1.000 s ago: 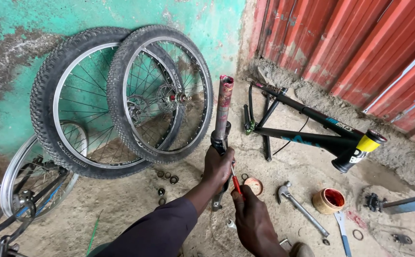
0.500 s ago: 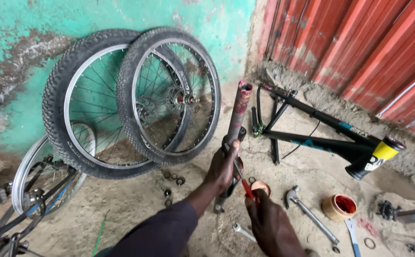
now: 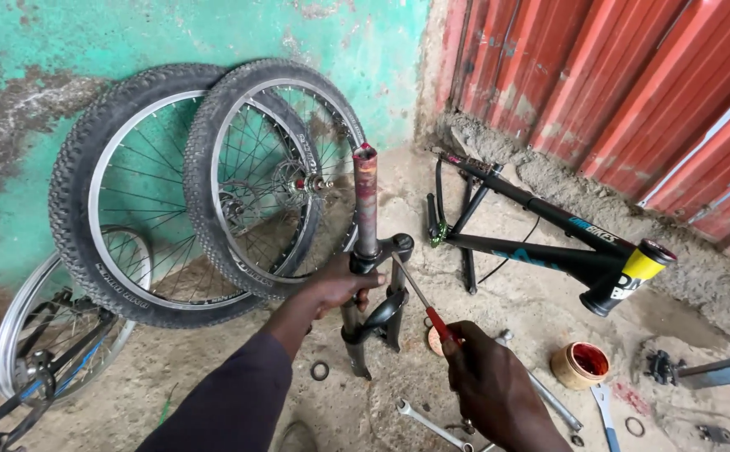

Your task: Using a screwdriver to adjust or repair the internal components of a bicycle front fork.

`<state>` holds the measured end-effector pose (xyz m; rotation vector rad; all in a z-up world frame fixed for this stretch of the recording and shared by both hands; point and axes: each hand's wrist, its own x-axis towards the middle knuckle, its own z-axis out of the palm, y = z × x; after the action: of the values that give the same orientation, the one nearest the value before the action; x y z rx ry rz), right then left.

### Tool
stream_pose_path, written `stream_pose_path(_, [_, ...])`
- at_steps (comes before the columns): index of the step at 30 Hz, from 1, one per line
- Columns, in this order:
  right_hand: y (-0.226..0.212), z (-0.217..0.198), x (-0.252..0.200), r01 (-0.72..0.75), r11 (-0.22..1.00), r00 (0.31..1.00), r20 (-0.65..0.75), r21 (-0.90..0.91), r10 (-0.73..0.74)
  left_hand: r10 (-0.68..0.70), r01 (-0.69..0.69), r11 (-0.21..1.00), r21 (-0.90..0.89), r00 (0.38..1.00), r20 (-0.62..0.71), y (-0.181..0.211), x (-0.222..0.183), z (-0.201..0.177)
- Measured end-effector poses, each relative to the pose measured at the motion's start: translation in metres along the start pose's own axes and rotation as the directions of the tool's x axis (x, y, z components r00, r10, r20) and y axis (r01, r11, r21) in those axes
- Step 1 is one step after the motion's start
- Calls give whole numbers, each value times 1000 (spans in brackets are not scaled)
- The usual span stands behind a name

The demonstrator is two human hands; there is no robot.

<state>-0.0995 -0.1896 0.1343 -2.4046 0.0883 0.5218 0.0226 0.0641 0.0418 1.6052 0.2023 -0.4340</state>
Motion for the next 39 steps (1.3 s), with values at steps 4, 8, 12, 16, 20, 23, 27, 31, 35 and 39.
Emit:
stream_pose_path(4, [4, 2, 11, 14, 997, 999, -34, 75, -11, 39, -27, 964, 264, 998, -40, 12, 5, 11])
stream_pose_path(8, [11, 4, 26, -25, 993, 1000, -3, 114, 25, 120, 130, 677, 725, 951, -283, 35, -9, 44])
stream_pose_path(12, [8, -3, 21, -51, 971, 999, 1, 233, 52, 134, 130, 695, 707, 943, -306, 33, 9, 50])
stream_pose_path(16, [13, -7, 25, -44, 983, 999, -2, 180, 45, 68, 187, 687, 703, 946, -318, 45, 10, 51])
stream_pose_path(20, [17, -5, 28, 25, 992, 1000, -17, 121, -23, 139, 121, 720, 683, 940, -313, 36, 18, 45])
stream_pose_path(23, [13, -7, 27, 12, 992, 1000, -8, 123, -11, 200, 41, 759, 649, 935, -293, 17, 34, 39])
stream_pose_path(27, [6, -8, 25, -22, 986, 1000, 6, 163, 21, 133, 136, 705, 696, 939, -318, 32, 19, 48])
stream_pose_path(31, [13, 10, 32, 43, 995, 999, -21, 94, -41, 132, 116, 754, 647, 937, -322, 34, 16, 50])
stream_pose_path(35, [17, 31, 35, 135, 987, 982, -143, 83, -123, 144, 129, 694, 709, 939, -312, 23, 28, 45])
stream_pose_path(39, [0, 24, 22, -5, 987, 998, -55, 162, 14, 69, 180, 746, 641, 937, -343, 21, 32, 45])
